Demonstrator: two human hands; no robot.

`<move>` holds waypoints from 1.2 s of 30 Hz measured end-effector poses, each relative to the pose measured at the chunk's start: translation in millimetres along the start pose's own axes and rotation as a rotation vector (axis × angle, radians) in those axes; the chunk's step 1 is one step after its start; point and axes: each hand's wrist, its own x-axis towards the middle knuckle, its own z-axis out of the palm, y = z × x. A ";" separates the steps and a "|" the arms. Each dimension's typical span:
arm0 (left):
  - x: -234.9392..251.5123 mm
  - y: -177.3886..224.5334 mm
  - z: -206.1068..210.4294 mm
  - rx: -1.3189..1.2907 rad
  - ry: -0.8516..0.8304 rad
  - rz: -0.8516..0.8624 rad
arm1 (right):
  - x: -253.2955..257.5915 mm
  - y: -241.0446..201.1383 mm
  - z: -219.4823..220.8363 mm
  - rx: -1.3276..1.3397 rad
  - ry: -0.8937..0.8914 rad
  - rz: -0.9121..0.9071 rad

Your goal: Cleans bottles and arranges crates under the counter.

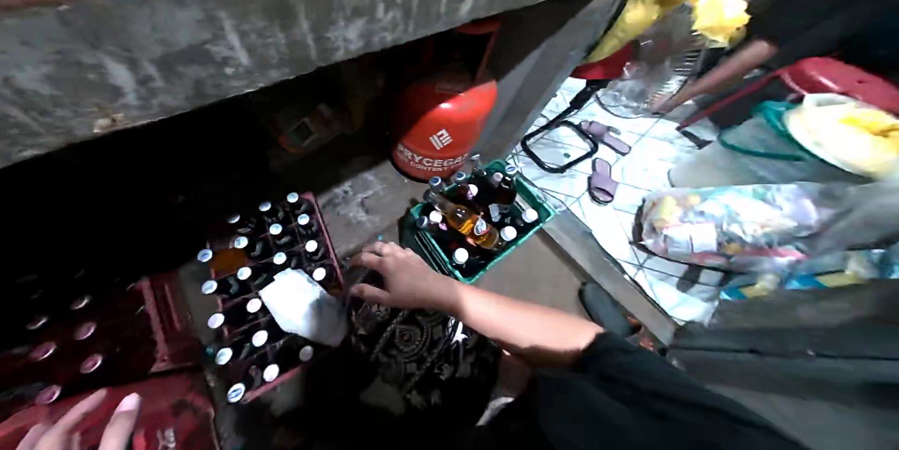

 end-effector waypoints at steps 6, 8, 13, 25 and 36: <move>-4.1 12.5 10.5 -0.018 0.006 -0.063 | -55.3 40.5 -3.5 0.215 0.135 -0.042; -4.9 13.2 11.4 -0.045 0.027 -0.081 | -66.7 48.0 -4.2 0.230 0.156 -0.051; -5.1 3.7 14.9 -0.065 0.022 -0.090 | -90.7 65.4 2.1 0.239 0.254 -0.064; -20.1 19.6 7.5 -0.134 0.141 -0.307 | -83.3 23.3 -38.0 -0.124 0.188 -0.106; -63.8 -8.4 -13.9 -0.211 0.164 -0.268 | -44.6 -81.2 -15.5 -0.254 0.254 -0.544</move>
